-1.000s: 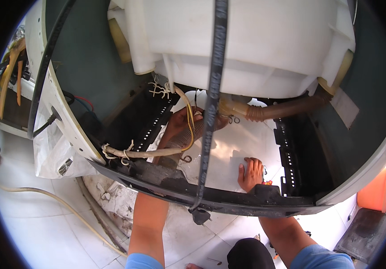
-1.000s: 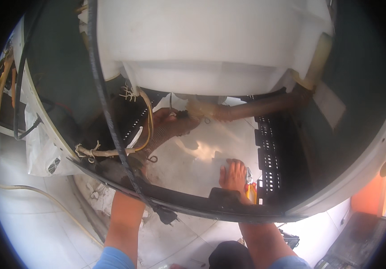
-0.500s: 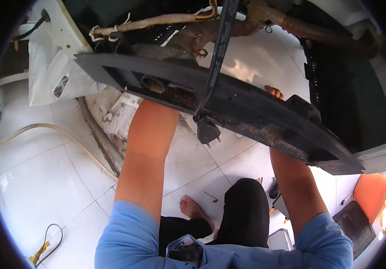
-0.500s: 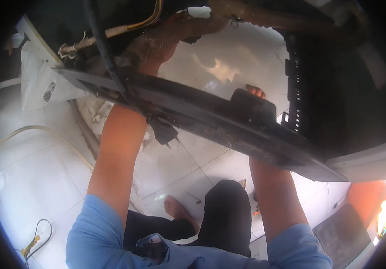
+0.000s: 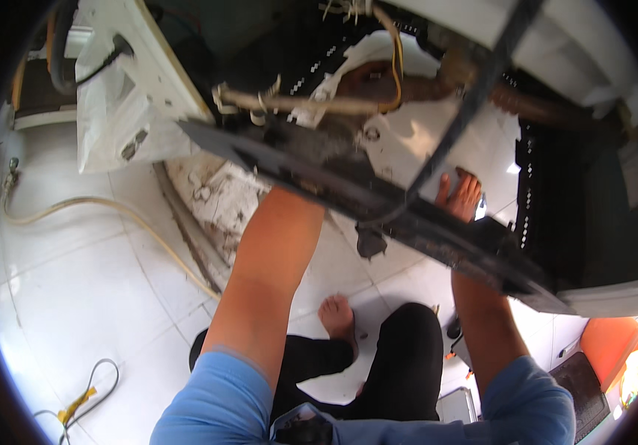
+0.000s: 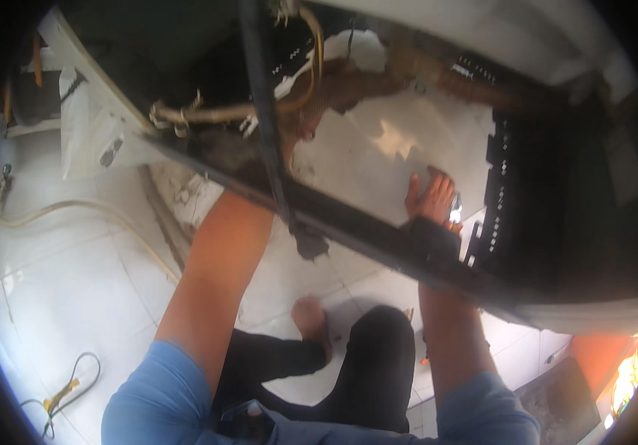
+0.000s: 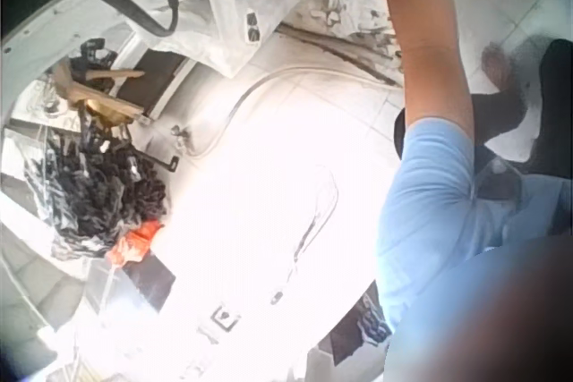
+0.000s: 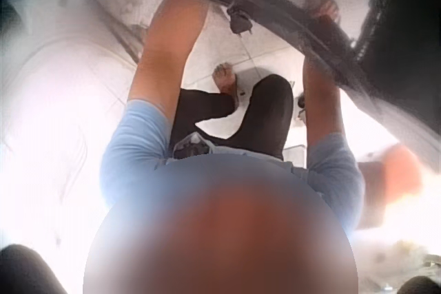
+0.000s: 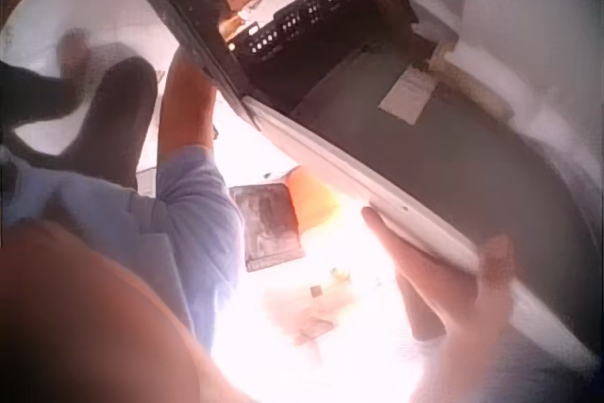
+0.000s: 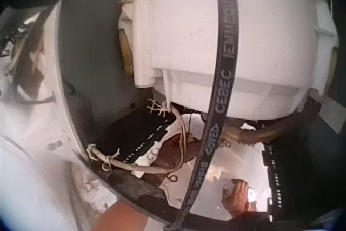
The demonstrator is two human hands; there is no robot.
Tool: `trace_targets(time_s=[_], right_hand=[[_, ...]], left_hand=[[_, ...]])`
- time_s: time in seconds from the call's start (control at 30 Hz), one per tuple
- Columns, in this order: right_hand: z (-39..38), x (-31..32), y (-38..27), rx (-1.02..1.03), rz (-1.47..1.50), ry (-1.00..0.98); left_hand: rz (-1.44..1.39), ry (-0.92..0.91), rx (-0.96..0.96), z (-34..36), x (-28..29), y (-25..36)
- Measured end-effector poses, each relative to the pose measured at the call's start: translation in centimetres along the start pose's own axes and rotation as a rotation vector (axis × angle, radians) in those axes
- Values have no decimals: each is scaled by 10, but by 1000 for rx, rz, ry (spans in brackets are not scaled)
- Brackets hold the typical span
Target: The person removes a small black component from the underside of a top-loading washing machine using pliers, then wipes it with a cloth while another person stands nearby.
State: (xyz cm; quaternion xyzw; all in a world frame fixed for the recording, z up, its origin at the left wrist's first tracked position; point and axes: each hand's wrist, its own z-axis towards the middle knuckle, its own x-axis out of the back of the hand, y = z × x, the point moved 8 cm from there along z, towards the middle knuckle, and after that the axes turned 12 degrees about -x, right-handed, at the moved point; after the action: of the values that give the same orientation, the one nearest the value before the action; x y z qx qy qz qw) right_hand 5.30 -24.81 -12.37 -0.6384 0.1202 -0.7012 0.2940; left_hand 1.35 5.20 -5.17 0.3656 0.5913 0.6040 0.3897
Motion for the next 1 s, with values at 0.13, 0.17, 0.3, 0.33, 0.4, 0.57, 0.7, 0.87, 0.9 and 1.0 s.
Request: trace_targets(time_s=[0.13,0.17,0.3,0.33,0.4,0.57,0.7,0.87,0.9,1.0], right_hand=[[-1,3,-14,82,-50,-18],[-3,10,-22,123,-65,11],[-6,-2,4,22,-68,-1],[-9,-2,4,12,-57,-3],[-2,-3,0,13,-29,-8],[-6,0,2,70,8,76],[3,-7,-2,-59,57,140],[42,-35,-119,-136,969,-152],[50,-30,-143,-141,1129,-202],[58,-36,-150,-239,1233,-373]], left_hand=[[-28,30,27,11,-2,13],[-37,44,53,5,-3,14],[-70,-6,-11,24,-21,11],[-68,-10,-64,22,-15,12],[6,-26,-140,27,-6,18],[-79,-206,-156,34,-10,32],[65,-250,-242,55,-20,27],[39,-324,-227,72,-33,1],[41,-329,-226,74,-30,-3],[58,-342,-230,80,-33,-16]])
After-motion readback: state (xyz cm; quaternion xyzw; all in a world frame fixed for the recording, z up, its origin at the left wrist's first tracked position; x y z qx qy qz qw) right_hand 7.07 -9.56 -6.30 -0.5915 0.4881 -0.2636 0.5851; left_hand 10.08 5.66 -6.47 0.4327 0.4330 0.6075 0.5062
